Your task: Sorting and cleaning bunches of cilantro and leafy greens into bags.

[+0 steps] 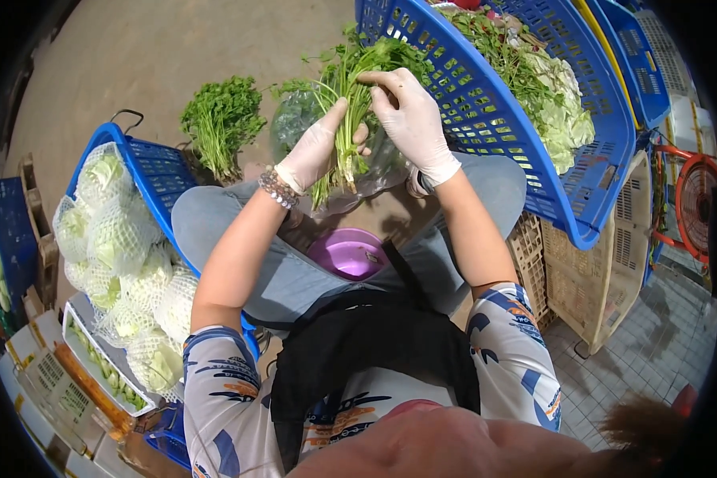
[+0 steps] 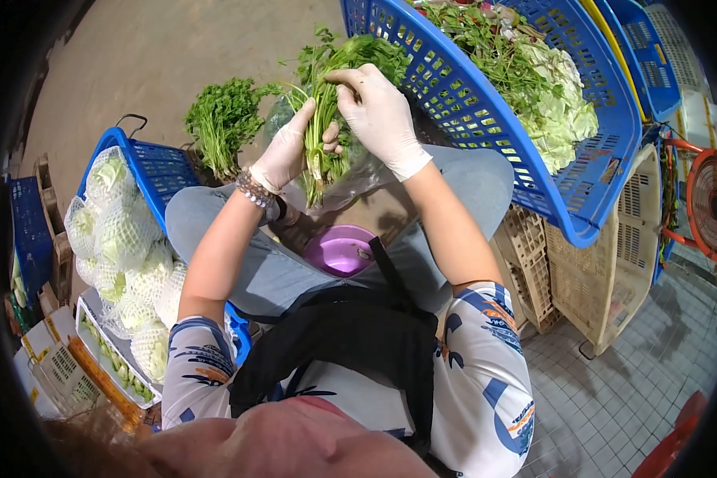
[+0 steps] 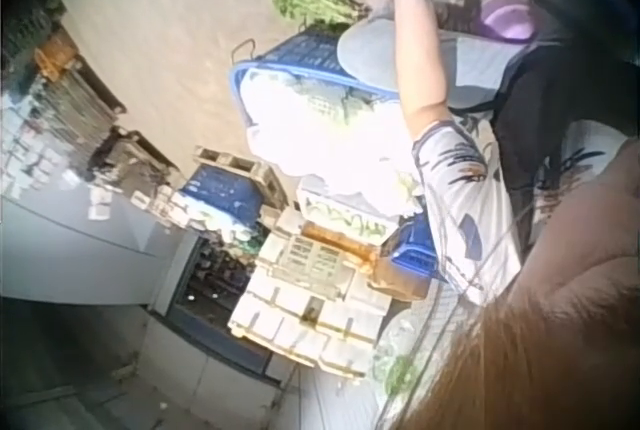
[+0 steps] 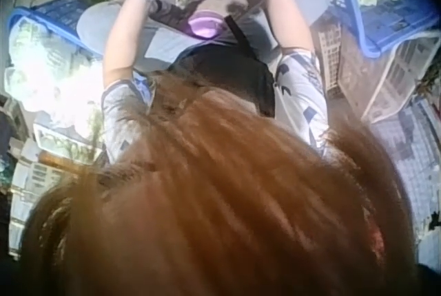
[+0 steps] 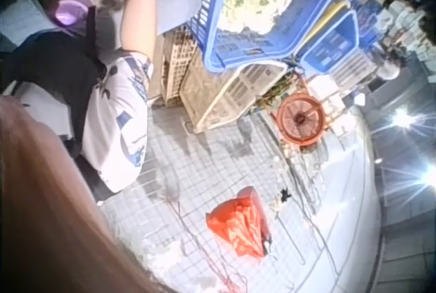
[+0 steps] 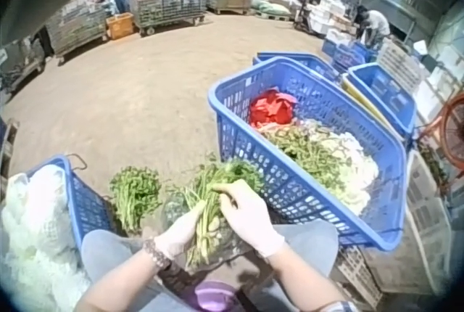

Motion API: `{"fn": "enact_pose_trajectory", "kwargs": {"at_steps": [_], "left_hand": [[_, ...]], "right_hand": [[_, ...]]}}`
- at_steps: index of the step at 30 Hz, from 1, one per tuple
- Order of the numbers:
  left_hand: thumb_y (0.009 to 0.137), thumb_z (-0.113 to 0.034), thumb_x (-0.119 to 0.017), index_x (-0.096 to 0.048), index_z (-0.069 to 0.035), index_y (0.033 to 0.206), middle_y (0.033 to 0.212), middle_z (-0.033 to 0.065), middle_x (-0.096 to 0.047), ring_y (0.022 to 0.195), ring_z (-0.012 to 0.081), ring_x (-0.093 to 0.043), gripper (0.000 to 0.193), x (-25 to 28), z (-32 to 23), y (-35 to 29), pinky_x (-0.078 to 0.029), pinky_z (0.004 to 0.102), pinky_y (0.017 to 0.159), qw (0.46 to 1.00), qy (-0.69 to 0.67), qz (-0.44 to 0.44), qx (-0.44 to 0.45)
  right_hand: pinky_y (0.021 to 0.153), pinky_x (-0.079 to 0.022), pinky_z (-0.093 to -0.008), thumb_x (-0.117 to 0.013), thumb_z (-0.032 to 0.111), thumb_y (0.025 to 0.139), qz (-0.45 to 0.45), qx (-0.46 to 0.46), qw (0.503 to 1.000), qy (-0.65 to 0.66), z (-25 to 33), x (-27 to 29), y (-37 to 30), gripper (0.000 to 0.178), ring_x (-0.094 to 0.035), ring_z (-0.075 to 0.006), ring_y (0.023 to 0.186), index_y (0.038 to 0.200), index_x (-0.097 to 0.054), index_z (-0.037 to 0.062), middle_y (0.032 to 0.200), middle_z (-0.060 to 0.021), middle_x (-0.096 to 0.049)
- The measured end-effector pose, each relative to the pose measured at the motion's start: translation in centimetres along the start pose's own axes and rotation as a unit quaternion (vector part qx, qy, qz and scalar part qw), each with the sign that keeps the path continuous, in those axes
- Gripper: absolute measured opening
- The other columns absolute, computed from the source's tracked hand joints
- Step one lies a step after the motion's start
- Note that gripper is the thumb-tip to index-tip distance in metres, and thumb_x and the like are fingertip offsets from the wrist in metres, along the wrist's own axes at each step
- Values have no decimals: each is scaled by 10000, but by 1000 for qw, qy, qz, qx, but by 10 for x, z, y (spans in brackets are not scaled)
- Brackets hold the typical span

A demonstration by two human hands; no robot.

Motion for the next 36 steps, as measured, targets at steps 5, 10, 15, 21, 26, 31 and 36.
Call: {"fn": "enact_pose_trajectory", "kwargs": {"at_steps": [5, 10, 15, 21, 26, 31, 36], "left_hand": [[1053, -460, -336, -543, -99, 1028, 765, 2, -531, 688, 118, -519, 417, 12, 3, 1, -500, 307, 714, 994, 100, -45, -15], [1002, -600, -361, -600, -58, 923, 803, -13, -575, 718, 76, -510, 597, 15, 1, 2, -447, 244, 677, 974, 221, -39, -36], [1008, -411, -508, -615, -47, 965, 822, -7, -589, 739, 79, -525, 382, 0, -7, -2, -456, 252, 692, 949, 296, -27, -103], [983, -254, -485, -658, -18, 1029, 939, 36, -673, 857, 119, -631, 297, -6, -8, -6, -526, 263, 770, 997, 72, 23, -12], [984, -275, -444, -642, 7, 1071, 993, 44, -668, 888, 132, -636, 356, -11, -5, -13, -522, 284, 835, 997, 3, 65, 36], [977, -261, -441, -631, 5, 1060, 1003, 67, -665, 908, 169, -645, 337, 3, -5, -10, -530, 313, 836, 997, -32, 65, 14], [963, -258, -442, -585, 9, 1145, 982, 100, -679, 913, 218, -659, 353, 12, -7, -11, -536, 360, 835, 998, -59, -24, 11]], "right_hand": [[668, -461, -283, -685, 161, 846, 17, -38, 999, -12, -2, -8, -3, 299, -545, -177, 703, 1135, -656, 88, 806, -59, -515], [675, -458, -290, -689, 144, 840, 36, -65, 997, 21, -11, -13, -4, 230, -528, -178, 710, 1049, -642, 63, 814, -58, -517], [695, -458, -277, -670, 108, 841, 35, -80, 995, 48, -20, -13, -4, 156, -534, -157, 733, 978, -636, 40, 856, -57, -547], [703, -487, -293, -592, 114, 889, 18, -84, 993, 75, -15, -2, -3, 197, -604, -163, 739, 1069, -659, 74, 905, -74, -584], [668, -466, -272, -585, 102, 892, 7, -57, 995, 80, -14, 2, -1, 195, -554, -160, 687, 1056, -691, 99, 879, -59, -581], [640, -473, -268, -618, 77, 873, 52, -62, 980, 181, 7, -1, -5, 138, -618, -123, 755, 981, -702, 94, 833, -54, -560], [694, -506, -318, -606, 154, 895, 81, -20, 995, 55, 4, -12, -9, 135, -636, -234, 780, 964, -694, 79, 891, -80, -604]]}}
Point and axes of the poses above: each hand's wrist, its own y-axis towards the middle knuckle, its own x-axis out of the back of the hand, z = x × y, the point moved 7 cm from there along y, towards the middle knuckle
